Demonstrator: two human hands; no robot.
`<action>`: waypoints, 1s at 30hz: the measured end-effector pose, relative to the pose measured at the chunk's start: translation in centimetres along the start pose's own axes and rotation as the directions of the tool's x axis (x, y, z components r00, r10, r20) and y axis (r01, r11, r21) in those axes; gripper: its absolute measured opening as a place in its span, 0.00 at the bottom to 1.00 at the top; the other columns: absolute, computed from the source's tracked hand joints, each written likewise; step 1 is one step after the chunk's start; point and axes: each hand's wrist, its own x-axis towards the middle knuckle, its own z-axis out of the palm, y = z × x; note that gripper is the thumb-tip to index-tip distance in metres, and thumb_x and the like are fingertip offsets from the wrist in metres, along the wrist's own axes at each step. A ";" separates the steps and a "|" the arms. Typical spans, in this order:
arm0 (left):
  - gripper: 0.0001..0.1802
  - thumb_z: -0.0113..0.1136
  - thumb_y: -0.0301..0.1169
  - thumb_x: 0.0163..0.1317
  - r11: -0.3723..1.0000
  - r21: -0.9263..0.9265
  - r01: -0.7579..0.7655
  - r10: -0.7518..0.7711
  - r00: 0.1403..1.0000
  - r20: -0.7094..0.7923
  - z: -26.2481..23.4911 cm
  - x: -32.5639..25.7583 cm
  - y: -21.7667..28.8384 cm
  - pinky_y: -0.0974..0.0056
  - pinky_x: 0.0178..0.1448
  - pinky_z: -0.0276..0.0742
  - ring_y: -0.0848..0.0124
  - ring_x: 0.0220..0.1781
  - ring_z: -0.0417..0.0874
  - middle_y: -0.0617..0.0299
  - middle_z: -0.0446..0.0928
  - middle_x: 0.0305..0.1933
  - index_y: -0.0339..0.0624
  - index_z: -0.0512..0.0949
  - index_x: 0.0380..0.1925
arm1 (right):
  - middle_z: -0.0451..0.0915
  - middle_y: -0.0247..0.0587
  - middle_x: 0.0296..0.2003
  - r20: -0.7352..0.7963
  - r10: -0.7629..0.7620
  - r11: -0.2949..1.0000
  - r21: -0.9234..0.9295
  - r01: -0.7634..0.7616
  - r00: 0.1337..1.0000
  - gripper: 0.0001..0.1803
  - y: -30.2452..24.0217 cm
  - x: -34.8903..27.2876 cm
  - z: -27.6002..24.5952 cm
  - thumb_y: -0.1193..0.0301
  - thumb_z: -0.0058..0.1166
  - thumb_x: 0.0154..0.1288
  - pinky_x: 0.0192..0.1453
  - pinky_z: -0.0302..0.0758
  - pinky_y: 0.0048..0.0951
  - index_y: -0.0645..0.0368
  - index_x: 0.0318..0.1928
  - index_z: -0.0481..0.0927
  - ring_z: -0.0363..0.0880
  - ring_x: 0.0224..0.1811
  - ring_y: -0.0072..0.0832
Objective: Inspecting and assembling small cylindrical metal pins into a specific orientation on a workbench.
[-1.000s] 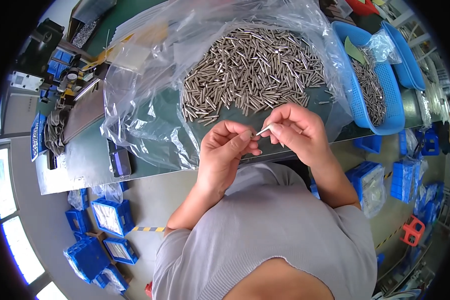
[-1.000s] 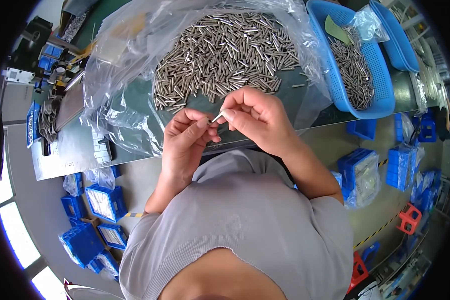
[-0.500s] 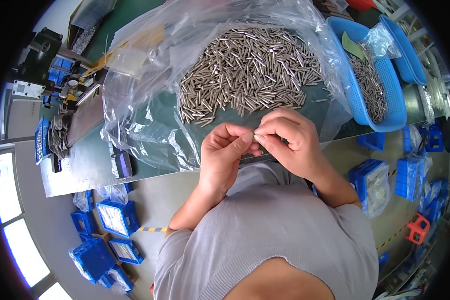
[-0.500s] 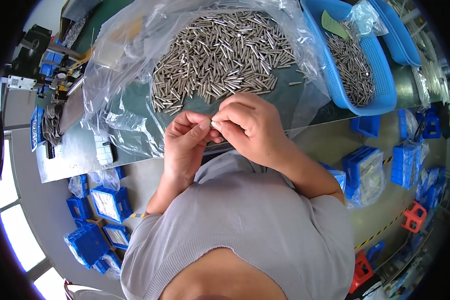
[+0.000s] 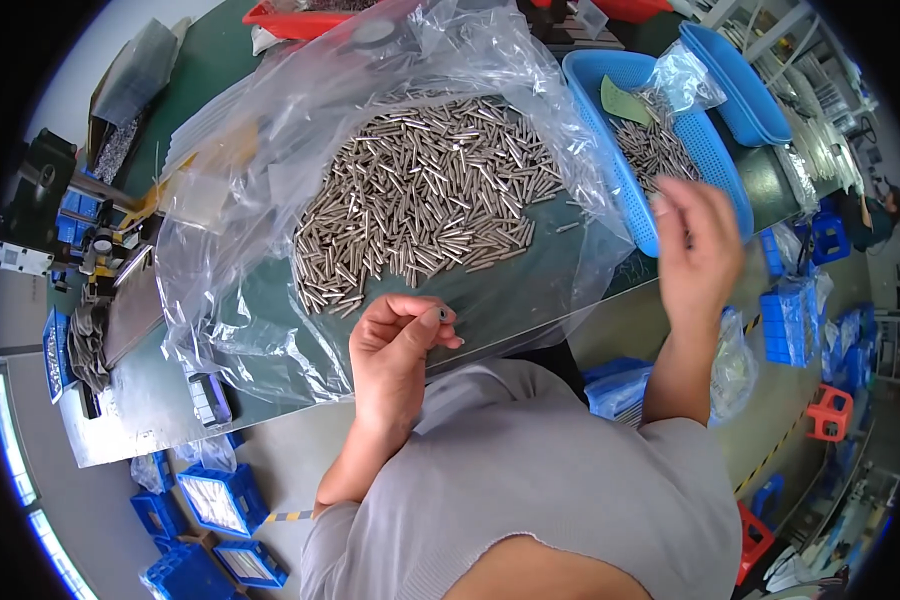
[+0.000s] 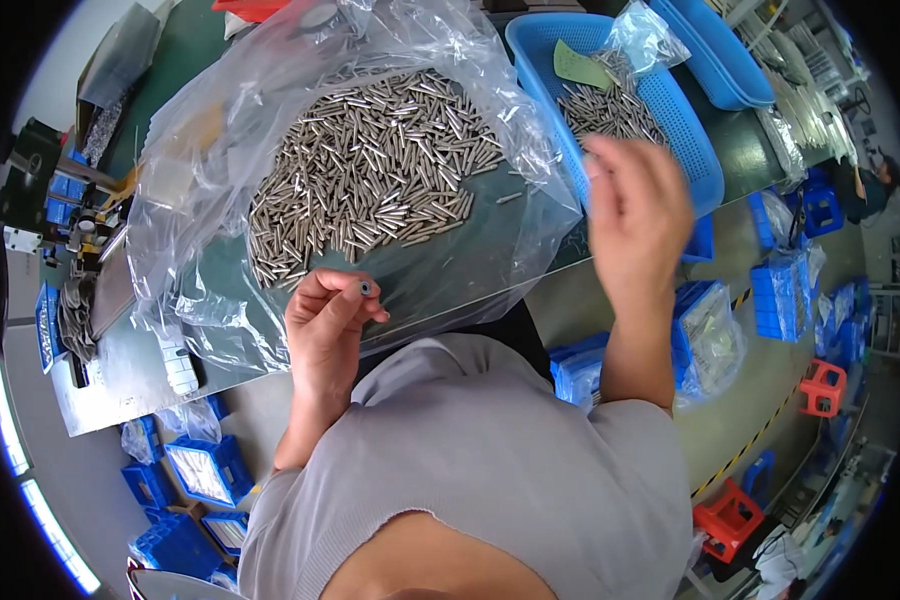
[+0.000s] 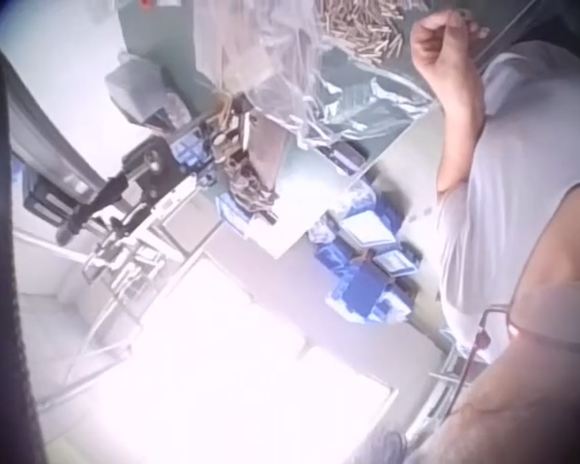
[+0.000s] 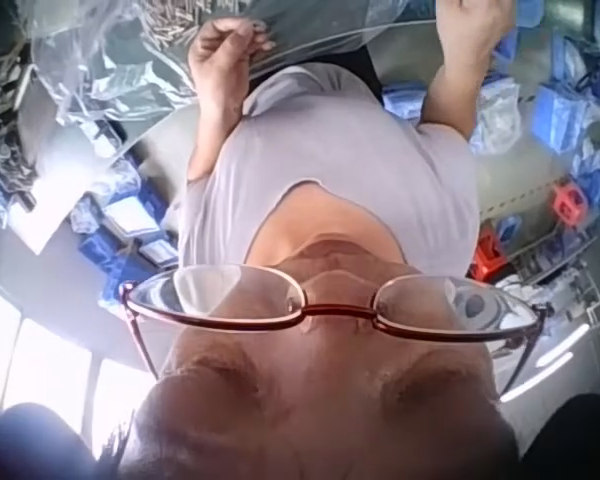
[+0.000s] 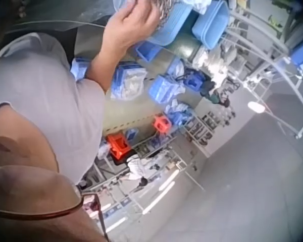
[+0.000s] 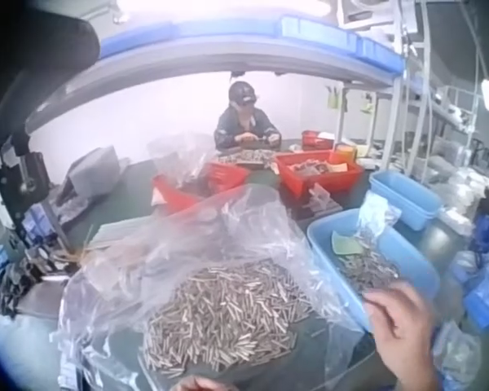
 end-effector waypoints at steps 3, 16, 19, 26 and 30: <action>0.02 0.55 0.21 0.60 1.000 0.015 0.006 -0.006 1.000 -0.016 0.0 -0.1 0.2 0.67 0.39 0.80 0.74 0.32 0.79 0.55 0.78 0.34 0.34 0.75 0.32 | 0.76 0.41 0.33 0.367 -0.100 0.990 0.133 0.054 0.925 0.11 -1.4 -1.8 2.6 0.77 0.59 0.52 0.34 0.74 0.32 0.58 0.38 0.79 0.77 0.31 0.38; 0.02 0.53 0.22 0.62 1.000 -0.016 0.022 -0.022 0.999 0.030 -0.2 0.2 -0.1 0.66 0.39 0.80 0.73 0.32 0.80 0.54 0.78 0.35 0.33 0.74 0.33 | 0.76 0.37 0.29 0.524 -0.119 0.864 0.473 -0.172 0.843 0.03 -2.4 -3.0 4.9 0.77 0.54 0.60 0.29 0.71 0.26 0.61 0.34 0.74 0.75 0.26 0.26; 0.03 0.54 0.22 0.62 0.997 -0.058 0.059 -0.055 0.996 0.066 0.0 0.5 -0.3 0.65 0.40 0.80 0.72 0.33 0.80 0.54 0.78 0.35 0.33 0.73 0.34 | 0.76 0.32 0.28 0.642 -0.077 0.406 0.719 -0.564 0.763 0.03 -4.5 -3.8 5.2 0.77 0.52 0.63 0.30 0.70 0.16 0.64 0.37 0.75 0.72 0.26 0.13; 0.04 0.54 0.23 0.62 0.994 -0.065 0.091 -0.087 0.994 0.072 -0.1 0.3 -0.1 0.64 0.40 0.80 0.70 0.34 0.81 0.52 0.79 0.35 0.32 0.73 0.36 | 0.76 0.34 0.27 0.603 -0.139 0.425 0.753 -0.502 0.786 0.03 -6.7 -4.2 6.5 0.79 0.53 0.62 0.30 0.70 0.17 0.65 0.36 0.75 0.73 0.27 0.14; 0.05 0.54 0.23 0.62 0.992 -0.089 0.092 -0.086 0.994 0.074 -0.1 0.3 -0.1 0.64 0.41 0.80 0.70 0.34 0.81 0.53 0.79 0.35 0.32 0.73 0.35 | 0.77 0.35 0.27 0.585 -0.161 0.439 0.764 -0.473 0.795 0.02 -6.9 -4.4 6.8 0.79 0.54 0.61 0.30 0.71 0.18 0.65 0.34 0.75 0.74 0.28 0.16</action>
